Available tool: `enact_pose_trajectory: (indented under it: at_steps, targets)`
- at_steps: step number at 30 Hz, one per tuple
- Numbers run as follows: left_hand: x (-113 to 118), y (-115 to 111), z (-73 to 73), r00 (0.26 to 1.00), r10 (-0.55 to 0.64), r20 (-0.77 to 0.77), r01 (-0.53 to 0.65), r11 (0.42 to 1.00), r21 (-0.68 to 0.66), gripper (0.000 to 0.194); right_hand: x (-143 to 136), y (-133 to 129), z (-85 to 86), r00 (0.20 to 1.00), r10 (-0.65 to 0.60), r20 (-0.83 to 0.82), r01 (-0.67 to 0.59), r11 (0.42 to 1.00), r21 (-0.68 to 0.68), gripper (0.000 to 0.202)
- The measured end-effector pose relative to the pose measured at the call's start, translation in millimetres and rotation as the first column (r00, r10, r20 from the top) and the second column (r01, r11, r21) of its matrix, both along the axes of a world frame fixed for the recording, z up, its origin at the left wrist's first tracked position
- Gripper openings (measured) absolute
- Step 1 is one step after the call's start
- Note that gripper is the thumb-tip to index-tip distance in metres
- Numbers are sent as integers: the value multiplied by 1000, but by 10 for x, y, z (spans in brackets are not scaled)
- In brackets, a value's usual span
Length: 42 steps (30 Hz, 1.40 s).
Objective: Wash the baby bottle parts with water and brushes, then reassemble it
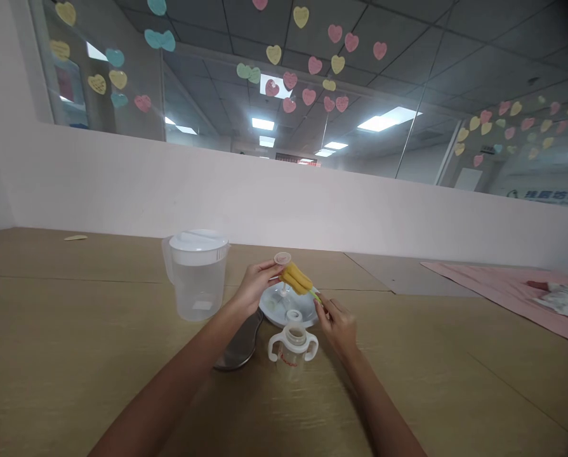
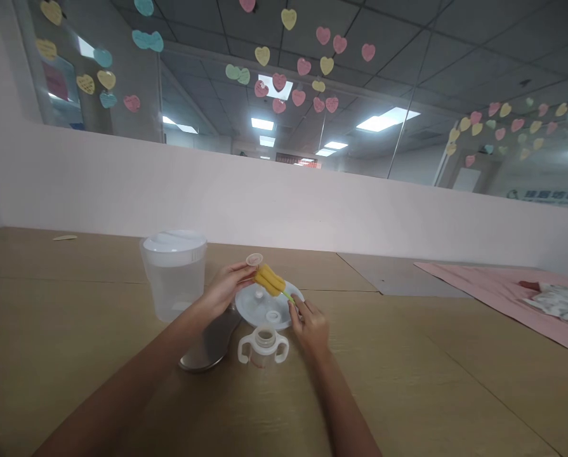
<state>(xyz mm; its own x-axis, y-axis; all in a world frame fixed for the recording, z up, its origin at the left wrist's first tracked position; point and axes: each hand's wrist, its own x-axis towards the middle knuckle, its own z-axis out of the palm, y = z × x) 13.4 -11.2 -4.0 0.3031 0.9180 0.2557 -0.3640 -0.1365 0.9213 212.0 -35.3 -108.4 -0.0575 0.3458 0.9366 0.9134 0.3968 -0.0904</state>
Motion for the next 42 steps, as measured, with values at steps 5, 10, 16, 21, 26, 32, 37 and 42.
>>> enact_pose_trajectory:
  at_steps: [5,10,16,21,26,32,37,42]
  targets:
    - [-12,20,20,996,-32,88,36,999,-37,20,2,4,-4,999,-22,31,22,999,-22,30]
    - [-24,33,30,998,-16,53,17,1000,-20,28,1,1,0,997,-42,61,45,998,-40,31]
    - [-121,47,116,995,96,-12,-96,995,13,34,7,14,-11,987,-114,109,123,989,-85,29]
    - [-314,128,177,880,344,-327,-240,917,318,36,23,37,-13,971,-227,77,237,960,-150,33]
    - [-490,178,173,535,600,-595,-133,755,642,31,43,45,-12,966,-256,29,256,946,-200,35]
    - [-615,159,102,160,555,-816,111,812,574,17,74,72,-43,963,-268,39,270,941,-206,35]
    - [-675,176,-39,60,425,-903,157,890,429,12,84,85,-57,963,-266,43,269,937,-222,37]
    - [-655,247,-171,-52,392,-918,144,913,382,12,77,75,-49,963,-268,41,270,930,-249,37]
